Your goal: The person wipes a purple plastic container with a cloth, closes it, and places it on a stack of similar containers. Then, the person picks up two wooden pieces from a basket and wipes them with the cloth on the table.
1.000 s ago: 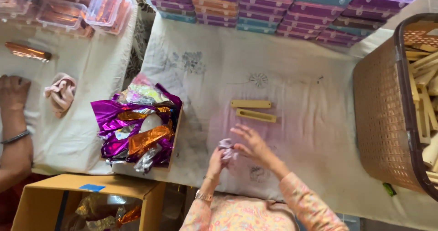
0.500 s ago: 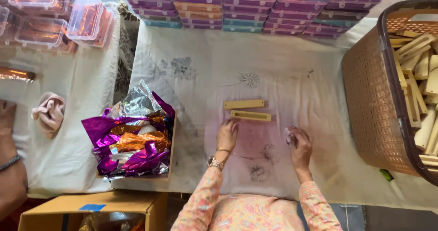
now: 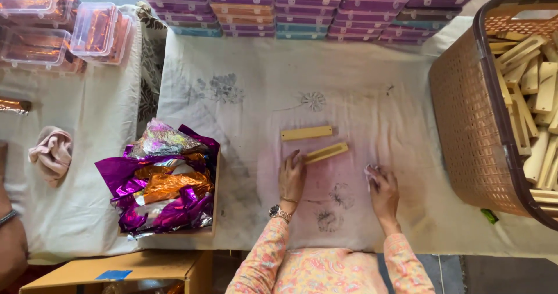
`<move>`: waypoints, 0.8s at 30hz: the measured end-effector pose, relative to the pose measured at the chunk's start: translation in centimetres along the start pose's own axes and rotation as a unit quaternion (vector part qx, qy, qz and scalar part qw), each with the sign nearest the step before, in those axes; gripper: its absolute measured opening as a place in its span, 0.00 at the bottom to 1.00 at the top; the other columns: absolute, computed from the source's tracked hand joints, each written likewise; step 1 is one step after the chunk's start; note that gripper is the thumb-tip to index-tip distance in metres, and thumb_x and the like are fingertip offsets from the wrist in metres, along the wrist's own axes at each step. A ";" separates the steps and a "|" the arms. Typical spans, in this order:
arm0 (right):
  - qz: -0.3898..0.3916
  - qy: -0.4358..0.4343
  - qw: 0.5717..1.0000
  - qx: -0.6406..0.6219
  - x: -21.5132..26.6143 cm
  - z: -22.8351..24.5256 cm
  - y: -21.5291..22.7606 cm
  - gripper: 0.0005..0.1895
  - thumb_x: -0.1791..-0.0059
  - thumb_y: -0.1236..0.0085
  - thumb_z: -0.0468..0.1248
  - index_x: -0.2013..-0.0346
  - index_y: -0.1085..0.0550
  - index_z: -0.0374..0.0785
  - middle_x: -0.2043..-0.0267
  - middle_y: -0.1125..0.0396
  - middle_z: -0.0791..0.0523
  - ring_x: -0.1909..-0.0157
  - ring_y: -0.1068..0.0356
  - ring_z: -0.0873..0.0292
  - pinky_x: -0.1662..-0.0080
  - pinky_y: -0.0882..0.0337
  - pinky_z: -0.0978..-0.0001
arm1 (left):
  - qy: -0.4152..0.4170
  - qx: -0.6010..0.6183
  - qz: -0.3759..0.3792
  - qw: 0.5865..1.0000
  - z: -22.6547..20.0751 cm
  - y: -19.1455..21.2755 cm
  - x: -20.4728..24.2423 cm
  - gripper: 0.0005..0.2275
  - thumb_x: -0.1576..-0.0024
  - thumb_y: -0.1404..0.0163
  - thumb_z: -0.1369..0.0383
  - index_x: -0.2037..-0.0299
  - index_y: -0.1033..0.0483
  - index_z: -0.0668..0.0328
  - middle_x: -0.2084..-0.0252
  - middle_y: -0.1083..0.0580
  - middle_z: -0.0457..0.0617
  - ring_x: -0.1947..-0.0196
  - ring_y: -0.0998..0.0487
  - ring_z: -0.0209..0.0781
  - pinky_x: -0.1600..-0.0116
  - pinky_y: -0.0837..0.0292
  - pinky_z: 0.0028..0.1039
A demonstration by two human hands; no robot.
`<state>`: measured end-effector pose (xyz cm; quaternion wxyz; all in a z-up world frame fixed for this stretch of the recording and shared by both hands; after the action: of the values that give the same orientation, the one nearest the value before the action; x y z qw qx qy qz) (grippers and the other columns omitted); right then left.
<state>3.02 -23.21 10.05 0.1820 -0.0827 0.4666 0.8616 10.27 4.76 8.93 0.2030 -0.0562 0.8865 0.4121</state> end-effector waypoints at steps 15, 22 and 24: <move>0.144 0.206 0.968 0.009 -0.5 10.3 -6.9 0.24 0.59 0.46 0.24 0.48 0.23 0.36 0.44 0.31 0.52 0.47 0.31 0.46 0.47 0.27 0.57 | 0.008 0.176 0.071 0.982 -0.3 -1.0 1.7 0.31 0.53 0.34 0.71 0.37 0.32 0.57 0.52 0.20 0.49 0.53 0.23 0.54 0.47 0.30 0.40; 0.045 0.095 0.994 0.025 -5.1 9.0 -4.1 0.14 0.55 0.44 0.28 0.56 0.21 0.40 0.45 0.33 0.52 0.46 0.32 0.45 0.50 0.27 0.54 | 0.046 0.189 0.088 0.977 -0.5 -0.4 1.4 0.30 0.54 0.35 0.72 0.39 0.31 0.56 0.54 0.19 0.47 0.56 0.23 0.51 0.49 0.29 0.40; 0.046 0.160 0.981 0.101 -2.6 10.5 -5.6 0.22 0.61 0.47 0.24 0.53 0.22 0.38 0.42 0.33 0.51 0.40 0.33 0.43 0.50 0.26 0.57 | 0.046 0.193 0.082 0.977 -0.6 -0.5 1.4 0.29 0.54 0.34 0.73 0.40 0.30 0.56 0.54 0.19 0.48 0.56 0.23 0.52 0.49 0.30 0.40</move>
<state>7.92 -12.28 12.30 0.0729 -0.1792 0.5777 0.7930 8.89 4.08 8.39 0.1347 0.0381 0.9592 0.2458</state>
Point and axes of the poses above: each hand's wrist, its own x-axis away from the middle knuckle, its own y-axis out of the back of the hand, z = x × y, the point moved 7 cm from there along -x, towards the middle knuckle
